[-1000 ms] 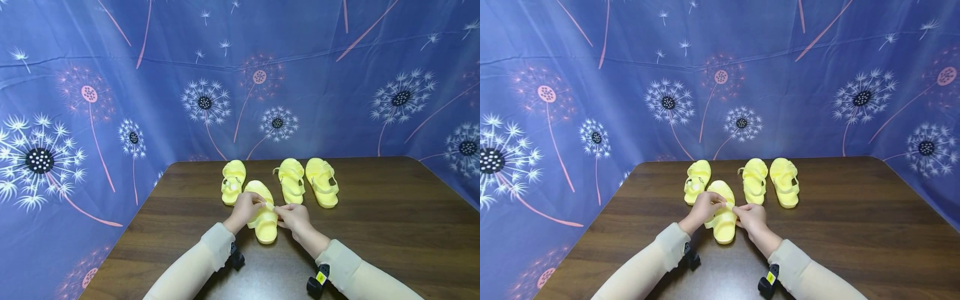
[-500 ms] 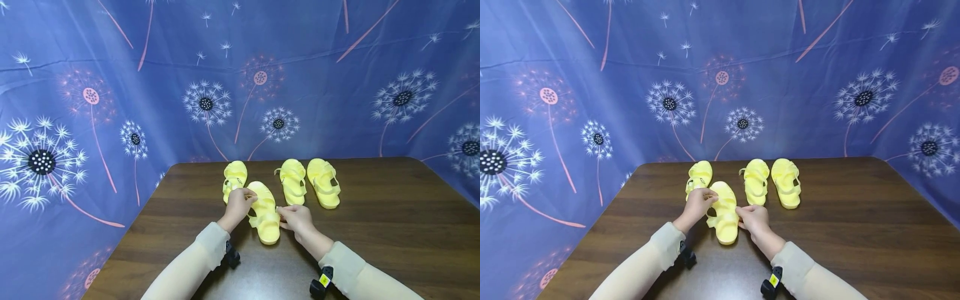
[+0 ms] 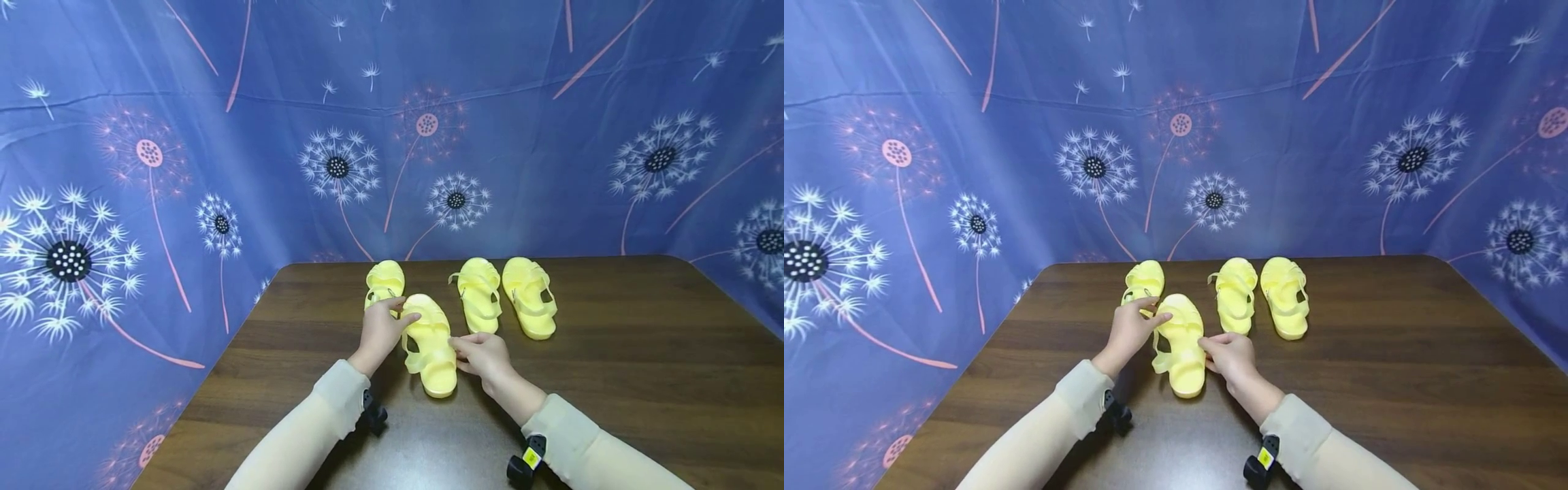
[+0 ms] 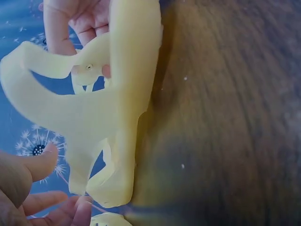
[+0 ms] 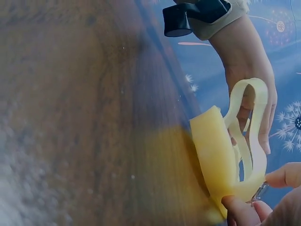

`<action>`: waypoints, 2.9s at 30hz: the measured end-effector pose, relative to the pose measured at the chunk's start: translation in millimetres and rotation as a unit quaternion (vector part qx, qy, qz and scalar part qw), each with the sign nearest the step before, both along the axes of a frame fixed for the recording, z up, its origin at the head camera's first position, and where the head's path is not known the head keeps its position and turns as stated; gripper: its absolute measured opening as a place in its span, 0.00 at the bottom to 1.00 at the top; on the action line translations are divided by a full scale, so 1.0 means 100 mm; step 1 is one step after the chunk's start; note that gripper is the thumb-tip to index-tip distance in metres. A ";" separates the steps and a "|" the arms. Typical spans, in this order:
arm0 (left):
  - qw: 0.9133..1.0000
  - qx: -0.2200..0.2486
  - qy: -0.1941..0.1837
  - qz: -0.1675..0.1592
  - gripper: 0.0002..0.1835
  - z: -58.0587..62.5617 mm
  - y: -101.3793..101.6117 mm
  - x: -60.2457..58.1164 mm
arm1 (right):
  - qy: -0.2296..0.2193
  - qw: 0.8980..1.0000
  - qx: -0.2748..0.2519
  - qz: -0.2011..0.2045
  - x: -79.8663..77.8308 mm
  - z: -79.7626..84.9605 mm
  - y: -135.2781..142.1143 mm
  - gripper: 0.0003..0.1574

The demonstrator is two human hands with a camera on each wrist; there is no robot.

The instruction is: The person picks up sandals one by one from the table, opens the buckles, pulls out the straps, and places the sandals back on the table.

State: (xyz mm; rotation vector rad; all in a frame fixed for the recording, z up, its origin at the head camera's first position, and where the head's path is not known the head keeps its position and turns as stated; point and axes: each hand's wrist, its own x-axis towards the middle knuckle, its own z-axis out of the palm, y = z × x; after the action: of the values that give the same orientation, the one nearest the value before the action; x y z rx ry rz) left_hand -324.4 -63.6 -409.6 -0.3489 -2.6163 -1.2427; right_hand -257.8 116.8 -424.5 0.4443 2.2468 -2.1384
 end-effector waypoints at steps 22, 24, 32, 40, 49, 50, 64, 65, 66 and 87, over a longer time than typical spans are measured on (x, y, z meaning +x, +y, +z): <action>0.913 0.282 -0.284 -0.083 0.26 -0.15 -0.23 0.43 | -0.006 0.998 -0.028 0.064 0.24 0.04 -0.01 0.32; 0.904 0.295 -0.295 -0.095 0.26 -0.18 -0.22 0.50 | -0.008 0.998 -0.027 0.063 0.27 0.05 -0.02 0.32; 0.881 0.335 -0.311 -0.122 0.35 -0.23 -0.18 0.70 | -0.008 0.998 -0.010 0.065 0.33 0.03 -0.05 0.30; 0.873 0.347 -0.311 -0.143 0.31 -0.24 -0.19 0.77 | 0.024 0.997 0.028 0.062 0.39 -0.03 -0.10 0.32; 0.867 0.342 -0.320 -0.172 0.32 -0.25 -0.22 0.78 | 0.030 0.997 0.037 0.053 0.41 -0.09 -0.12 0.31; 0.868 0.339 -0.318 -0.173 0.32 -0.25 -0.22 0.78 | 0.031 0.997 0.039 0.052 0.41 -0.09 -0.12 0.31; 0.883 0.325 -0.296 -0.163 0.29 -0.31 -0.20 0.69 | 0.038 0.996 0.071 0.046 0.35 -0.11 -0.16 0.31; 0.884 0.325 -0.295 -0.162 0.29 -0.31 -0.20 0.68 | 0.036 0.996 0.070 0.048 0.34 -0.10 -0.15 0.31; 0.884 0.325 -0.295 -0.162 0.29 -0.32 -0.20 0.68 | 0.032 0.996 0.066 0.050 0.33 -0.10 -0.15 0.31; 0.897 0.309 -0.290 -0.126 0.25 -0.33 -0.09 0.45 | 0.024 0.994 0.092 0.053 0.08 -0.07 -0.12 0.31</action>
State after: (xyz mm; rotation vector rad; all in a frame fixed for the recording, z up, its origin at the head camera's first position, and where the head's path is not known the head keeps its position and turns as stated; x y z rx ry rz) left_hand -279.4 -73.1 -442.2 -0.2177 -2.4344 -2.4950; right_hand -249.8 104.6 -431.4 0.2718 2.4456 -1.9222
